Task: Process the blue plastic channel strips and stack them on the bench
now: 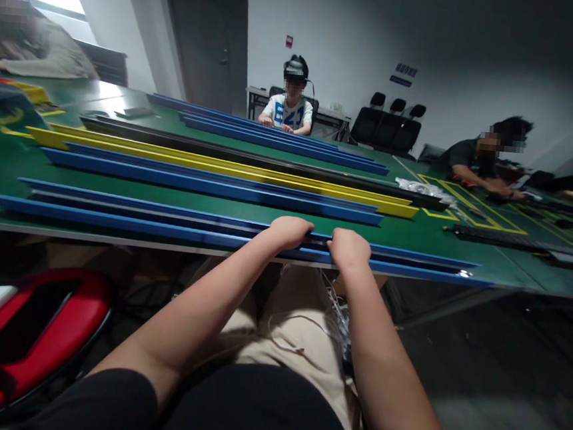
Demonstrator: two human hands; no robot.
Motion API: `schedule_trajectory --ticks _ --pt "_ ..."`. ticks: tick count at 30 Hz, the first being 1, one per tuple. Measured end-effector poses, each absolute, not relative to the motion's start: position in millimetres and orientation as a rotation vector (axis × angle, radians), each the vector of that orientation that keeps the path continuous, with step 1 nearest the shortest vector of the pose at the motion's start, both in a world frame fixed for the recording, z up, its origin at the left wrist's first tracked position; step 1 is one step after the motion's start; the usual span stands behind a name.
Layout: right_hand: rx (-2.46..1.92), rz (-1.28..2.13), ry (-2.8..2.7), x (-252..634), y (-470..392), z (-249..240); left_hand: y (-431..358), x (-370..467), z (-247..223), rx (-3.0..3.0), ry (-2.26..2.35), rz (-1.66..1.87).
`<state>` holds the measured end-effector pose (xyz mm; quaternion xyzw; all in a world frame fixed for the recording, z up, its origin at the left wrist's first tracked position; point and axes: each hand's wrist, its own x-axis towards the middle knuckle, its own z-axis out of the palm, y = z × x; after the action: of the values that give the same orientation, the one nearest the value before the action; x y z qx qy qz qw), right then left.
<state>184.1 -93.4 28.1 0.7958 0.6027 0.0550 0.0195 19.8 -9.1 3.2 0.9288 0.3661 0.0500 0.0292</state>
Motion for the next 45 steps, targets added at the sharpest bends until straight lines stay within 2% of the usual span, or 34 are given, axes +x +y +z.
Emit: schedule_trajectory --ticks 8,13,23,35,45 --pt "2.348 0.098 2.097 121 -78 32 8 -53 4 2.798 1.227 0.007" --pt "2.336 -0.151 2.191 172 -79 48 8 -49 8 2.764 1.223 -0.039" --pt "2.269 -0.254 2.213 273 -93 70 11 -49 6 2.776 1.231 -0.061" --pt "2.151 0.17 2.009 273 -89 42 13 -50 4 2.79 1.224 -0.044" --pt "2.099 0.187 1.906 260 -83 36 10 -49 6 2.777 1.249 -0.064"
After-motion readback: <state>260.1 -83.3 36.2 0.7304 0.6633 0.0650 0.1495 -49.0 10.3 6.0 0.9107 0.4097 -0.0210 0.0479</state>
